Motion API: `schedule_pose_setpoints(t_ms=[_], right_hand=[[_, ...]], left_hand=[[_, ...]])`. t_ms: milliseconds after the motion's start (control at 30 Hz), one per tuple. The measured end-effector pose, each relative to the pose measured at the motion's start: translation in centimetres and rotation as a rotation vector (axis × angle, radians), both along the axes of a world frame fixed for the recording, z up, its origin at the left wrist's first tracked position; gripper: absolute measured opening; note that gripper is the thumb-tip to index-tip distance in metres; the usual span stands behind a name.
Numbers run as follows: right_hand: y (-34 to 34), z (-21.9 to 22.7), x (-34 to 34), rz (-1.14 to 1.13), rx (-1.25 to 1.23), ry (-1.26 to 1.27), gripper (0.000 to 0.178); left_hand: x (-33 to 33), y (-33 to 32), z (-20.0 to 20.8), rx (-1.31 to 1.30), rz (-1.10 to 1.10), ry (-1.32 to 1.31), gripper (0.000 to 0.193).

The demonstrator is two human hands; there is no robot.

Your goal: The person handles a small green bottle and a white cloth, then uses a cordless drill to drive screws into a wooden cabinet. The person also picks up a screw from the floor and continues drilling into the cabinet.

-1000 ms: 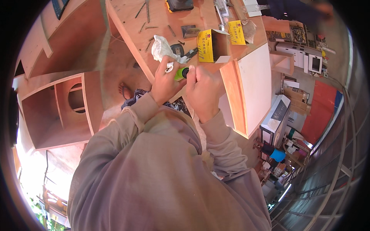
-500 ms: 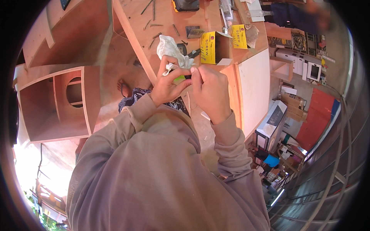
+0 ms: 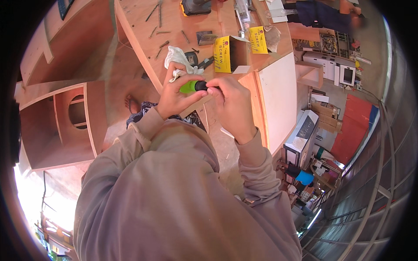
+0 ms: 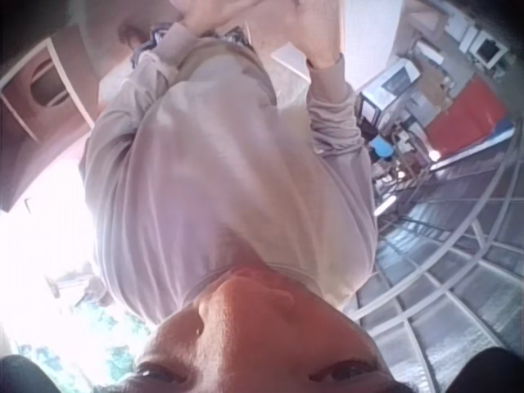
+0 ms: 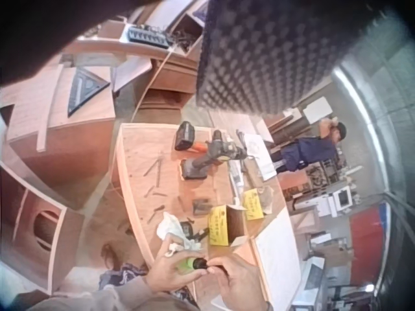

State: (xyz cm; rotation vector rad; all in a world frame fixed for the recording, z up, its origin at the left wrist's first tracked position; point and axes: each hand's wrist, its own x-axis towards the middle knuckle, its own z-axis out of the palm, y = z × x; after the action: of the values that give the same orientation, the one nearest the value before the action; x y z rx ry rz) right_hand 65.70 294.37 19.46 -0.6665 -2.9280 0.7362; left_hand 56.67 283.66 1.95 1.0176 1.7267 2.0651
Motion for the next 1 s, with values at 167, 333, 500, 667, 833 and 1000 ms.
schedule_pose_setpoints(t_ms=[167, 333, 500, 667, 833, 1000], right_hand=[[0.2, -0.7, 0.1, -0.020, -0.020, 0.022, 0.008], [0.7, -0.7, -0.3, 0.112, 0.116, 0.074, 0.007], [1.0, -0.6, -0.7, 0.170, 0.115, 0.040, 0.009], [1.3, -0.5, -0.9, 0.223, 0.152, 0.026, 0.009], [1.1, -0.3, -1.1, 0.252, 0.165, 0.001, 0.007], [1.3, 0.0, -1.7, 0.333, 0.202, -0.026, 0.008]], left_hand=[[0.2, 0.0, 0.0, -0.009, -0.018, -0.004, 0.041], [0.3, 0.1, -0.1, -0.022, -0.013, 0.023, 0.040], [0.6, 0.2, -0.1, -0.035, -0.003, 0.008, 0.040], [0.8, 0.4, -0.4, -0.018, 0.035, 0.023, 0.040], [0.8, 0.6, -0.5, 0.005, 0.048, 0.017, 0.041], [1.2, 0.7, -0.6, 0.045, 0.036, -0.030, 0.044]])
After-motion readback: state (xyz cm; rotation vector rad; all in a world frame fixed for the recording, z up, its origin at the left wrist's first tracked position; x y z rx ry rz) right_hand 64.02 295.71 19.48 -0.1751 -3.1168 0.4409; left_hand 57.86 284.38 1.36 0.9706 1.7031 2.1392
